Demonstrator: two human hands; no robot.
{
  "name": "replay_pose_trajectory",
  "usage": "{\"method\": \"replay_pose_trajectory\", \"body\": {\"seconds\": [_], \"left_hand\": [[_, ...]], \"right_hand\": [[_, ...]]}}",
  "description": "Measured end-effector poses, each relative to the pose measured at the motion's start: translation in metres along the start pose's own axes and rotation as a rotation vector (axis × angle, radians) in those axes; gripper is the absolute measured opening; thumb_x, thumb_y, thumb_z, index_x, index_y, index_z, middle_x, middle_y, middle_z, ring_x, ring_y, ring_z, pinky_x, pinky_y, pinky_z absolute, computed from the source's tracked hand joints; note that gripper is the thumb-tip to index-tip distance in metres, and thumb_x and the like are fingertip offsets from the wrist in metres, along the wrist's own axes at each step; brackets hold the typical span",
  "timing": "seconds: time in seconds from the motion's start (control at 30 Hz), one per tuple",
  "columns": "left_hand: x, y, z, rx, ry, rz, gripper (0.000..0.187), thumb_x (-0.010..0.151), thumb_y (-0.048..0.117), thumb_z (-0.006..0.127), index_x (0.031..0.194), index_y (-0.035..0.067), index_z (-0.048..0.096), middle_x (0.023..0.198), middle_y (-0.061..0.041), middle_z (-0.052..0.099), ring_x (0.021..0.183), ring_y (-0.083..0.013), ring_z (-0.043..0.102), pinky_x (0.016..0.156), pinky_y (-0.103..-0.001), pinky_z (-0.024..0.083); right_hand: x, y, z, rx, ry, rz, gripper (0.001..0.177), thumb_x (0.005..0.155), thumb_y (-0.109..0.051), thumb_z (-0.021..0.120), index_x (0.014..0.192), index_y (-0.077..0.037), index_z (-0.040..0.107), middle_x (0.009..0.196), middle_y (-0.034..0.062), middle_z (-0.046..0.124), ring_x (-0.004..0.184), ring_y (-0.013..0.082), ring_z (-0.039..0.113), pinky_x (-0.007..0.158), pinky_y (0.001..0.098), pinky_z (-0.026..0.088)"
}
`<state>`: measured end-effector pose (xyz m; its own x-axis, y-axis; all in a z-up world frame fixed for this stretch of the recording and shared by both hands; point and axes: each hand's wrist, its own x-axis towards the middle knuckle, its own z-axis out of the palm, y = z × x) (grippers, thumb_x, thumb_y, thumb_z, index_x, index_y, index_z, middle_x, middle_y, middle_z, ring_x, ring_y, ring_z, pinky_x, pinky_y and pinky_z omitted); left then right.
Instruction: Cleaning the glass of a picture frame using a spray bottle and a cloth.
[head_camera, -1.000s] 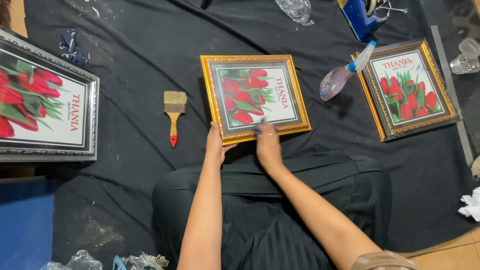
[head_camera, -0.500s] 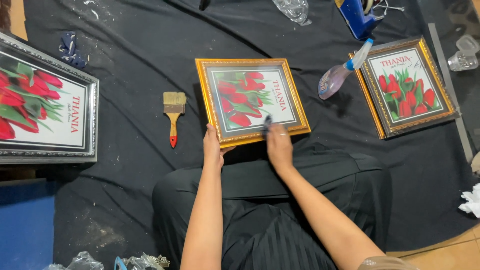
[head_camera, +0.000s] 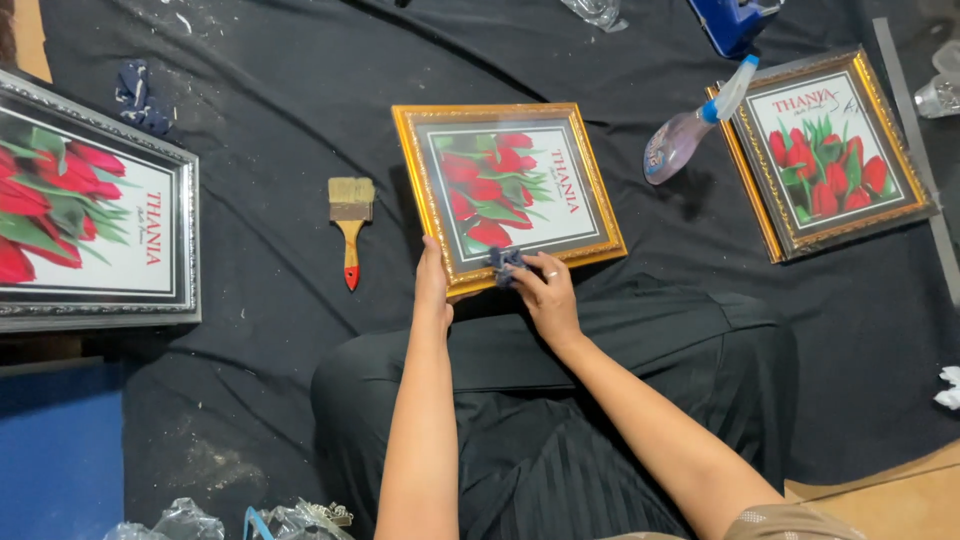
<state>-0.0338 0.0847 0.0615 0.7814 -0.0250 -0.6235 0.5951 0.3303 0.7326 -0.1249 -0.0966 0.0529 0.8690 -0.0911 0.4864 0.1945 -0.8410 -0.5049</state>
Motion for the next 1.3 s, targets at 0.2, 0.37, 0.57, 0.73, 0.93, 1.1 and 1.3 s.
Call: {"method": "replay_pose_trajectory", "body": {"seconds": [0.2, 0.37, 0.57, 0.73, 0.93, 1.1, 1.3], "left_hand": [[0.012, -0.006, -0.003, 0.102, 0.06, 0.052, 0.084, 0.097, 0.076, 0.042, 0.147, 0.009, 0.051, 0.133, -0.02, 0.061, 0.117, -0.0325, 0.064, 0.085, -0.046, 0.063], [-0.033, 0.033, 0.018, 0.157, 0.104, 0.075, 0.084, 0.1, 0.073, 0.036, 0.149, 0.006, 0.049, 0.14, -0.018, 0.055, 0.127, -0.0312, 0.054, 0.099, -0.043, 0.053], [-0.069, 0.064, 0.039, 0.154, 0.121, 0.071, 0.084, 0.102, 0.068, 0.036, 0.153, 0.001, 0.041, 0.156, -0.024, 0.043, 0.146, -0.0394, 0.036, 0.117, -0.053, 0.035], [-0.077, 0.068, 0.044, 0.189, 0.135, 0.073, 0.084, 0.102, 0.066, 0.036, 0.154, 0.0, 0.04, 0.157, -0.025, 0.041, 0.147, -0.0395, 0.034, 0.119, -0.053, 0.033], [-0.071, 0.062, 0.044, 0.269, 0.162, 0.113, 0.082, 0.103, 0.066, 0.033, 0.151, 0.001, 0.046, 0.153, -0.023, 0.047, 0.145, -0.0387, 0.038, 0.12, -0.051, 0.032], [-0.066, 0.058, 0.041, 0.323, 0.178, 0.125, 0.082, 0.102, 0.068, 0.032, 0.149, 0.003, 0.049, 0.15, -0.022, 0.052, 0.144, -0.0384, 0.041, 0.119, -0.052, 0.034], [-0.059, 0.056, 0.036, 0.399, 0.205, 0.129, 0.079, 0.103, 0.067, 0.03, 0.148, 0.006, 0.052, 0.147, -0.021, 0.055, 0.142, -0.0398, 0.043, 0.119, -0.052, 0.032]], "right_hand": [[0.024, -0.067, 0.027, 0.119, -0.023, -0.093, 0.029, 0.09, -0.02, 0.077, 0.117, -0.029, 0.075, 0.117, -0.0025, 0.07, 0.117, 0.019, 0.066, 0.099, 0.0339, 0.055], [0.029, -0.058, 0.011, 0.031, -0.058, -0.158, 0.02, 0.093, -0.021, 0.074, 0.112, -0.027, 0.072, 0.119, -0.0052, 0.07, 0.12, 0.0185, 0.063, 0.103, 0.0352, 0.052], [0.0, 0.065, -0.007, -0.091, -0.135, 0.133, 0.024, 0.084, -0.012, 0.078, 0.104, -0.024, 0.071, 0.114, -0.0017, 0.069, 0.112, 0.0267, 0.063, 0.098, 0.0402, 0.051], [-0.015, 0.125, -0.013, -0.089, -0.087, 0.659, 0.03, 0.084, 0.003, 0.072, 0.112, -0.006, 0.068, 0.114, 0.0155, 0.062, 0.11, 0.0409, 0.065, 0.096, 0.0483, 0.054], [0.001, 0.057, -0.011, -0.026, -0.21, 0.277, 0.034, 0.088, 0.004, 0.067, 0.115, -0.016, 0.069, 0.116, 0.0058, 0.067, 0.119, 0.028, 0.063, 0.104, 0.0393, 0.049], [-0.031, 0.183, 0.008, -0.157, -0.01, 0.627, 0.028, 0.086, 0.009, 0.067, 0.112, -0.002, 0.069, 0.112, 0.0145, 0.064, 0.114, 0.0351, 0.062, 0.105, 0.0427, 0.047], [-0.019, 0.124, 0.013, -0.122, 0.047, 0.602, 0.025, 0.084, 0.007, 0.065, 0.106, -0.005, 0.065, 0.103, 0.0148, 0.058, 0.107, 0.0416, 0.061, 0.096, 0.0449, 0.049]]}}
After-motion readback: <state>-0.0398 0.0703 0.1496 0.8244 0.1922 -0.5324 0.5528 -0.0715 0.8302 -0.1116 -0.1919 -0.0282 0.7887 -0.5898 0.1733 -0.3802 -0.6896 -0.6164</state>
